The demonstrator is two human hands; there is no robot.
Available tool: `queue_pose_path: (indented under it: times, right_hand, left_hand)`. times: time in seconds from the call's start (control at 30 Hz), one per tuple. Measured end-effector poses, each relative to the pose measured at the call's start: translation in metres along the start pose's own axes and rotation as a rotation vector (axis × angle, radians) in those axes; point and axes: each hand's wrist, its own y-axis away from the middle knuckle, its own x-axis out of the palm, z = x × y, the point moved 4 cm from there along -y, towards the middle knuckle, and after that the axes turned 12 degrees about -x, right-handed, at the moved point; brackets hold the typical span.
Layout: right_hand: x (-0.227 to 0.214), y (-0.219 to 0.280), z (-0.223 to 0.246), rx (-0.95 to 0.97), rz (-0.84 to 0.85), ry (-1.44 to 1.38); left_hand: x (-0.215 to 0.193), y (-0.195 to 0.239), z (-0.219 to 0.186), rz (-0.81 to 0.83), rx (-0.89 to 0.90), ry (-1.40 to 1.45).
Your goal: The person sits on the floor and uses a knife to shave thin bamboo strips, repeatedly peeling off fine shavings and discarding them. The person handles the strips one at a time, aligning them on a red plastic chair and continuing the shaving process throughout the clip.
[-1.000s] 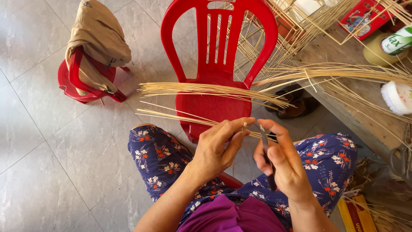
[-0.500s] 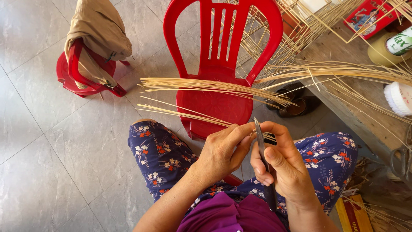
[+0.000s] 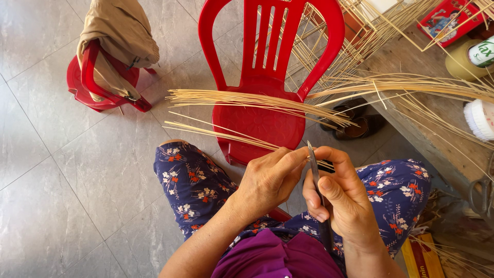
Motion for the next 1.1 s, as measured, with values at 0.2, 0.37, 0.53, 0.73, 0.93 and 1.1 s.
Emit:
queue_pose_path:
  times: [0.2, 0.37, 0.53, 0.73, 0.93, 1.1]
  right_hand:
    - [-0.001, 0.001, -0.001, 0.001, -0.035, 0.000]
    - [-0.002, 0.000, -0.003, -0.023, -0.050, -0.022]
    - [-0.008, -0.003, -0.010, 0.006, -0.043, -0.076]
    - [-0.013, -0.007, -0.020, 0.053, -0.067, -0.081]
    - [-0.014, -0.005, -0.020, 0.106, -0.096, -0.051]
    - [-0.018, -0.006, -0.033, 0.179, -0.081, -0.055]
  left_hand:
    - [0.001, 0.001, -0.002, -0.052, 0.023, -0.079]
    - [0.003, 0.001, -0.006, -0.052, 0.062, -0.074]
    - [-0.001, -0.001, -0.005, -0.085, 0.065, -0.032]
    - [-0.012, -0.011, -0.007, -0.034, -0.094, 0.113]
    - [-0.030, -0.016, -0.023, -0.053, -0.082, 0.102]
    - [-0.030, -0.027, -0.030, -0.150, -0.011, 0.065]
